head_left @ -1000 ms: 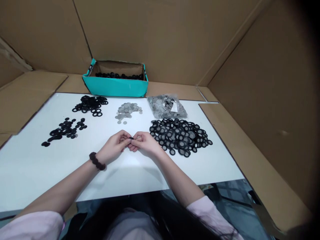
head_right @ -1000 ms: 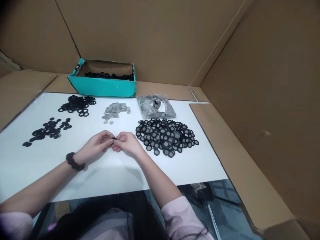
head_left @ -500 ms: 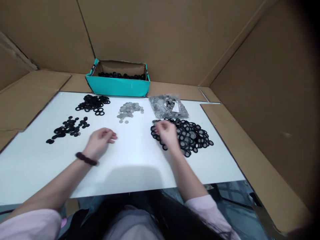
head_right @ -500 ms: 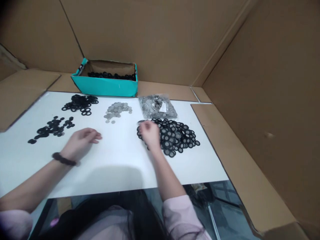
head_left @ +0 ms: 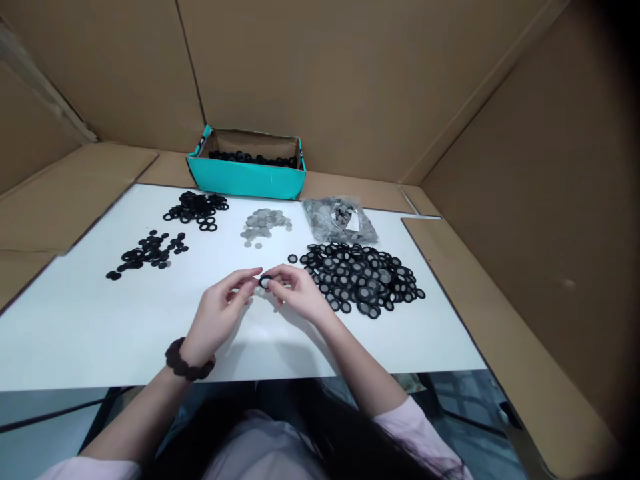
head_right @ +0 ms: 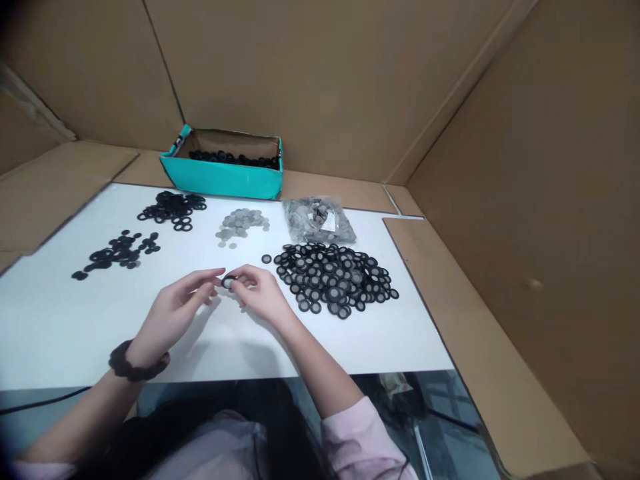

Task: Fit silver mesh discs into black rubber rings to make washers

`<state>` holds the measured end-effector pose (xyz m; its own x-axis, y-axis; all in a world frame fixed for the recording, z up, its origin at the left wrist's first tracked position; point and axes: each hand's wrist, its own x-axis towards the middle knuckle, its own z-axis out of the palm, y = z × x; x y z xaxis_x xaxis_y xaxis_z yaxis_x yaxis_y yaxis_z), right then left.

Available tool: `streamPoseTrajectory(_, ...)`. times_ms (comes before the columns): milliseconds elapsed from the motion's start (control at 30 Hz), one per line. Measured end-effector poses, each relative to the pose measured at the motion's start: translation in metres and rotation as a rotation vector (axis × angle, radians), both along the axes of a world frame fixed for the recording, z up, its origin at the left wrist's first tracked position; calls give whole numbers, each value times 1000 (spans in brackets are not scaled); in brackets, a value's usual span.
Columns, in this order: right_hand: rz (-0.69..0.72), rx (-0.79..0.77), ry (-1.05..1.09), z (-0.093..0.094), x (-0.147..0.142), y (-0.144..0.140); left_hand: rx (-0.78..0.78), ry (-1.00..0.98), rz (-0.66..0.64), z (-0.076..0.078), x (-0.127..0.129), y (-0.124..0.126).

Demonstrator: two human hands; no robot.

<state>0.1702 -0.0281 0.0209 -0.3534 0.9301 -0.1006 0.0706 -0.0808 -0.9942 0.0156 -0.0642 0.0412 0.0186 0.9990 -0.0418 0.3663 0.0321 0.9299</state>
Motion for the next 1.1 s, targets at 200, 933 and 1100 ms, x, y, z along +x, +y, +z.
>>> streamPoseTrajectory(200,-101,77,-67,-1,-12,-14,-29,-5,97,-7,4,-10)
streamPoseTrajectory(933,213,-132,5,-13,-14,-33,-96,236,-315,-12,-14,-27)
streamPoseTrajectory(1100,305,-83,-27,-6,-10,-34,-86,246,-349,-8,-19,-27)
